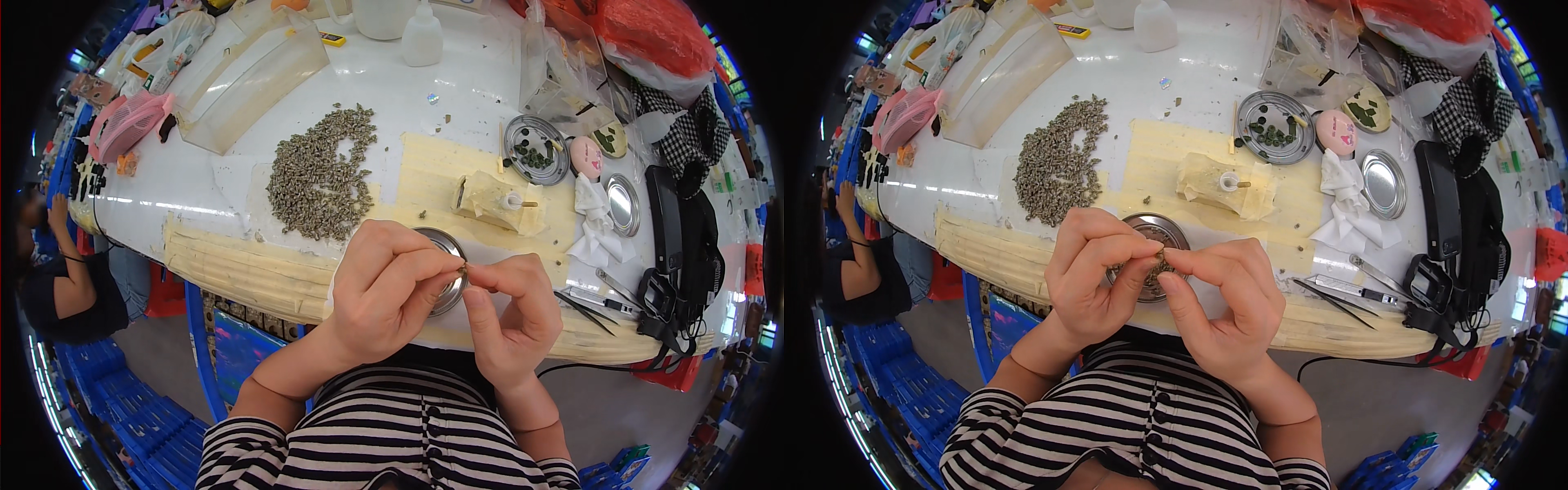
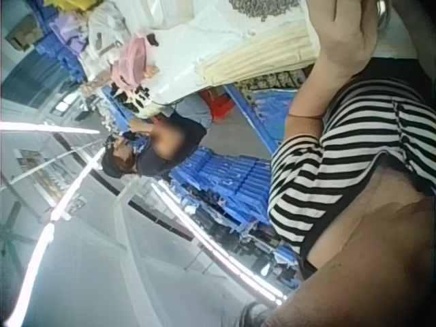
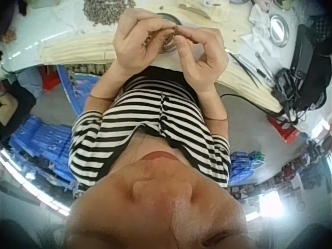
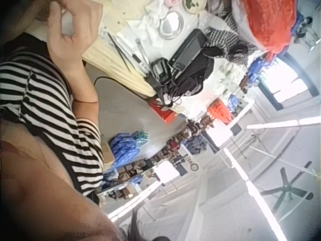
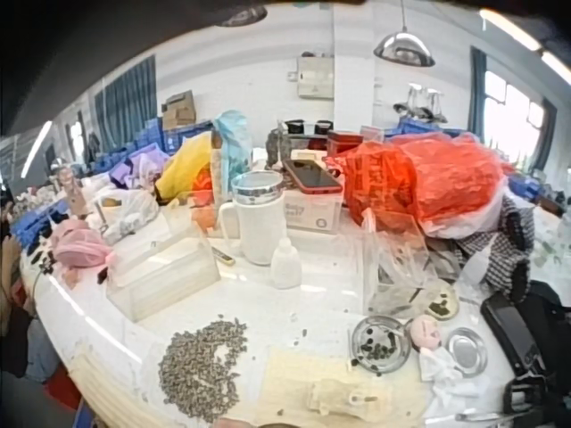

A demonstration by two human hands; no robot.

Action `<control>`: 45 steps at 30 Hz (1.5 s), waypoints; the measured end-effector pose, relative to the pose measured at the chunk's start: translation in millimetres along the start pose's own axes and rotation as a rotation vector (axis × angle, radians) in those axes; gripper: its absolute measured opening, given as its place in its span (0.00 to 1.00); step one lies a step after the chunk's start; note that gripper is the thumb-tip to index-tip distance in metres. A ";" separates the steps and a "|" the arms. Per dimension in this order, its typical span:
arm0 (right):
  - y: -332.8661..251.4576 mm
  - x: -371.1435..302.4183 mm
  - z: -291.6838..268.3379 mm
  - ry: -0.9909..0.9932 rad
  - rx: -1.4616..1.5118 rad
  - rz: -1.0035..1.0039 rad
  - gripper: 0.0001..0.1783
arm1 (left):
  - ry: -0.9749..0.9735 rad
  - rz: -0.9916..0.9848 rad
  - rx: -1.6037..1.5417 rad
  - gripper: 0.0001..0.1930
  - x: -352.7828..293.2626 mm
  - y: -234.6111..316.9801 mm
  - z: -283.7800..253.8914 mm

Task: The person assembles small metal and plastic parts by hand on a work table, picking up individual components from a container and fitting them together.

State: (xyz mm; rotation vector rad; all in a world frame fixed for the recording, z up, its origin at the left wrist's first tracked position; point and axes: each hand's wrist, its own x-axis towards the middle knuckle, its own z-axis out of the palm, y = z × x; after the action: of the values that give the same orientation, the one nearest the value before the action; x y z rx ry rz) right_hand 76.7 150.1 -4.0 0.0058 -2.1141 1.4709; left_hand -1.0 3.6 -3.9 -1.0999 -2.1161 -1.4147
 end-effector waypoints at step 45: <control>-1.3 1.4 2.3 -0.004 0.041 0.137 0.01 | -0.024 0.143 0.088 0.17 -4.4 2.1 0.6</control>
State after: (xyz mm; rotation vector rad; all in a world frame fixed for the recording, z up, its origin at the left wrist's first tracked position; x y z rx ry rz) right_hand 74.9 148.1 -2.8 -0.1232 -2.1238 1.5939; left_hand 3.4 2.8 -5.8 -1.2125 -2.0499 -1.2376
